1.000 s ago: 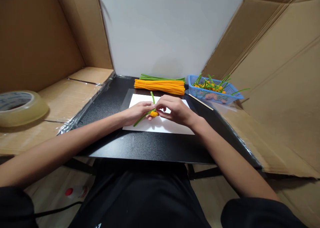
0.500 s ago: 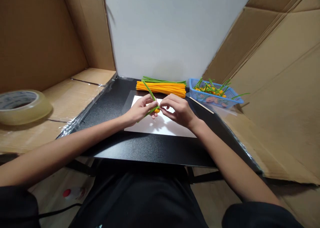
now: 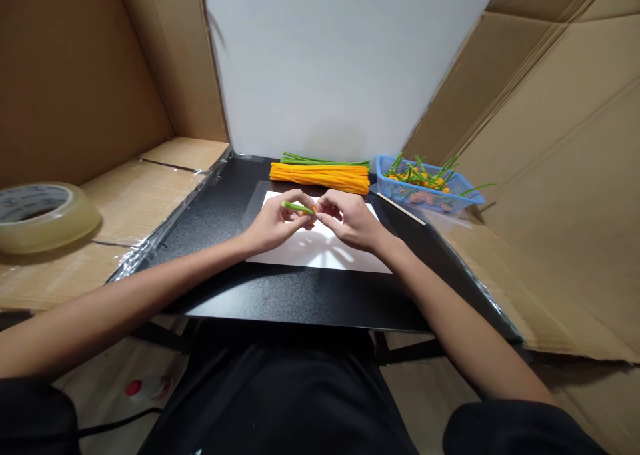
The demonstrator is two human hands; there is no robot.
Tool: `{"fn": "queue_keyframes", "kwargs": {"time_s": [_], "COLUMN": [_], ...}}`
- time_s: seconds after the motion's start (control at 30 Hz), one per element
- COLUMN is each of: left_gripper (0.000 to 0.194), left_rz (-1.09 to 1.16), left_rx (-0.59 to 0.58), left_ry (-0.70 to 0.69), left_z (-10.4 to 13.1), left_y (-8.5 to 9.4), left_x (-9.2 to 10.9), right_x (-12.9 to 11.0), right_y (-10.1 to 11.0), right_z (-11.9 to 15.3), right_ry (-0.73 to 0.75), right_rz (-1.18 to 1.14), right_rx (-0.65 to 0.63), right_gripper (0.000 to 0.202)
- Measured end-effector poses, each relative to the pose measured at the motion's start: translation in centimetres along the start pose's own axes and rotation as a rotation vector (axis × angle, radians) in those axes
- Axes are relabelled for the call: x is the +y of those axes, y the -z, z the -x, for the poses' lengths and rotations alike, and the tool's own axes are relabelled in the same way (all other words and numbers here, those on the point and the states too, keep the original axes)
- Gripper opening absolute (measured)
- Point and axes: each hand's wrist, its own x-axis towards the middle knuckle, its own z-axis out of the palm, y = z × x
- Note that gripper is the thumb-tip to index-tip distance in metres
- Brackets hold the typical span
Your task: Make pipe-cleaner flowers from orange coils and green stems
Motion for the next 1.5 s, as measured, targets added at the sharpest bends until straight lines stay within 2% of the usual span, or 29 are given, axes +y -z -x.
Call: {"fn": "queue_keyframes", "kwargs": {"time_s": [0.1,0.2,0.3,0.37,0.43,0.57,0.63,0.8,0.93,1.1,1.2,1.3,1.4,1.5], "left_gripper": [0.017,0.014,0.018,0.018,0.014,0.008,0.012,0.021,0.021,0.018,0.016,0.016,0.014,0.019], "left_rz": [-0.317,-0.586,-0.695,-0.695,-0.633,-0.365,-0.228,0.028,0.0,-0.014,-0.055,-0.129,-0.174,-0.14], "left_rx": [0.034,0.019,-0.021,-0.035,0.012,0.163,0.174,0.14,0.144,0.102,0.05,0.003,0.032,0.166], "left_ry": [-0.162,-0.3,-0.369,-0.4,-0.409,-0.316,-0.244,-0.135,-0.172,-0.218,-0.225,-0.229,-0.188,-0.076], "left_z": [0.3,0.5,0.8,0.8,0.8,0.4,0.3,0.1,0.2,0.4,0.6,0.7,0.6,0.2], "left_y": [0.2,0.3,0.3,0.2,0.1,0.1,0.1,0.1,0.1,0.1,0.2,0.3,0.2,0.0], "left_x": [0.3,0.4,0.2,0.1,0.0,-0.5,-0.8,-1.1,-0.8,-0.3,-0.1,-0.1,-0.4,-0.7], "right_x": [-0.5,-1.0,-1.4,-1.4,-1.3,-0.9,-0.8,-1.3,-1.5,-1.0,-0.9,-0.7,-0.6,-0.8], "right_y": [-0.1,0.0,0.2,0.4,0.3,-0.2,-0.5,-1.0,-0.9,-0.2,0.2,0.3,-0.2,-0.6], "right_z": [-0.4,-0.6,-0.7,-0.7,-0.7,-0.6,-0.6,-0.5,-0.6,-0.6,-0.5,-0.4,-0.5,-0.5], "right_ry": [-0.222,-0.435,-0.647,-0.72,-0.691,-0.425,-0.339,-0.242,-0.28,-0.376,-0.43,-0.439,-0.396,-0.287], "right_rz": [-0.205,-0.475,-0.72,-0.802,-0.809,-0.537,-0.393,-0.176,-0.135,-0.392,-0.596,-0.604,-0.431,-0.255], "right_rx": [-0.019,-0.056,-0.134,-0.185,-0.188,-0.003,0.065,0.141,0.137,0.124,0.017,-0.051,0.051,0.188], "right_gripper": [0.012,0.015,0.016,0.019,0.02,0.025,0.025,0.016,0.014,0.023,0.032,0.03,0.023,0.013]}}
